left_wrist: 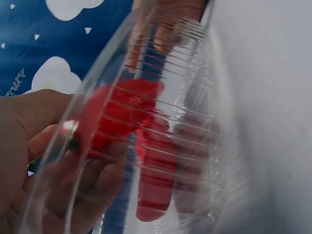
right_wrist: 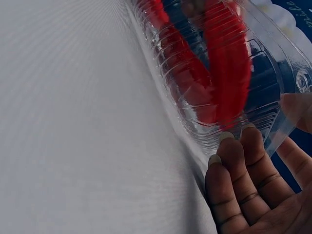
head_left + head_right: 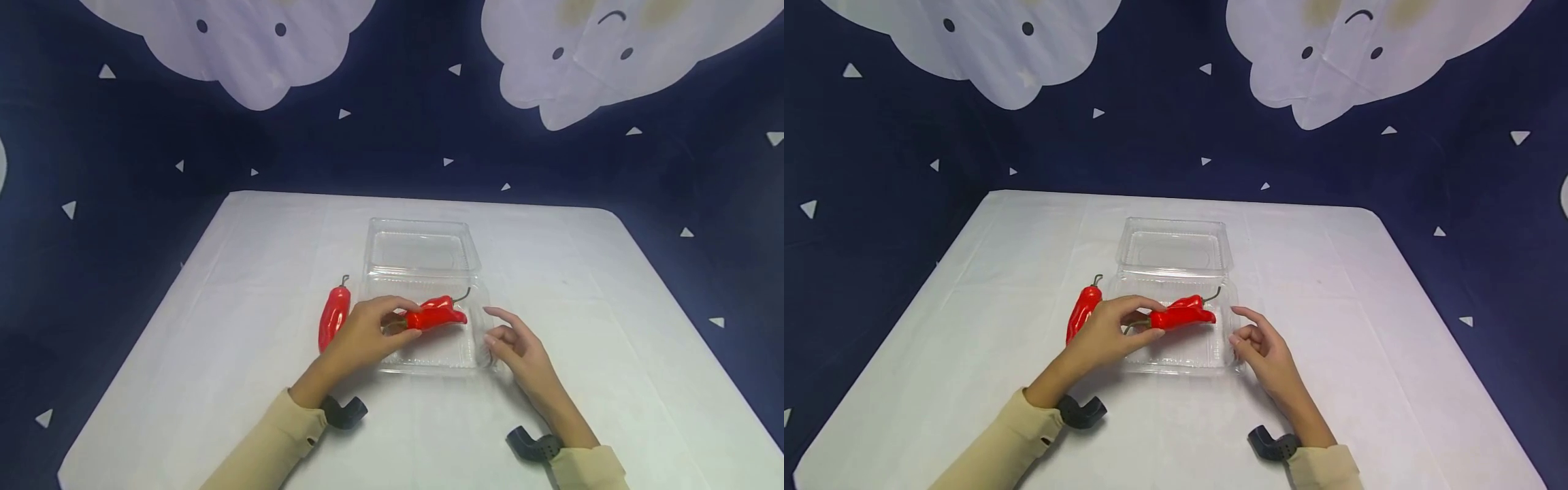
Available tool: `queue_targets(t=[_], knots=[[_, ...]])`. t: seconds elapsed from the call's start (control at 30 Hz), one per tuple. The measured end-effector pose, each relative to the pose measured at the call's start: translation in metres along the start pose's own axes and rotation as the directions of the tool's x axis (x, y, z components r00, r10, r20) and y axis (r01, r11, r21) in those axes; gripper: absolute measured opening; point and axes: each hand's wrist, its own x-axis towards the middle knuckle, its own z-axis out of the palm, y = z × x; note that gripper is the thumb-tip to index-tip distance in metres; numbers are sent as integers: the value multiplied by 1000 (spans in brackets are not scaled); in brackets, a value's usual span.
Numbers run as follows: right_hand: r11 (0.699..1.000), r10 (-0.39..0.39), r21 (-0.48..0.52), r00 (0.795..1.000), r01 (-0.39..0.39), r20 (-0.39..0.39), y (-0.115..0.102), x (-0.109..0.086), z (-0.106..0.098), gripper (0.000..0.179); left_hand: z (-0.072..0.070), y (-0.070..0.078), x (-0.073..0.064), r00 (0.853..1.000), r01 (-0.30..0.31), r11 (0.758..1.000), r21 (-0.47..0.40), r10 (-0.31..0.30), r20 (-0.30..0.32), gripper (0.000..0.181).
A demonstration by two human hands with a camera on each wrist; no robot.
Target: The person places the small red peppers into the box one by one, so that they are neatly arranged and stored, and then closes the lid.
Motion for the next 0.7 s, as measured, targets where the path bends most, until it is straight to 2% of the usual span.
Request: queue_targets(t=[0.13,0.23,0.4,0.53,0.7], knots=[[1000,-12,-11,1000,12,3,-1,0,0,49,3,2,-1,999,-37,994,98,35,25,38],[1000,-28,-7,1000,28,10,-1,0,0,49,5,2,-2,998,-61,976,207,53,44,39],[999,-34,1,999,34,15,-2,0,0,49,9,4,-2,998,-63,911,408,47,48,42],[1000,-17,-16,1000,17,3,-1,-1,-1,50,12,7,1,999,-38,872,488,29,25,43],[999,11,-32,1000,-11,-3,-2,0,-1,51,13,7,7,999,-35,814,579,44,-1,46]])
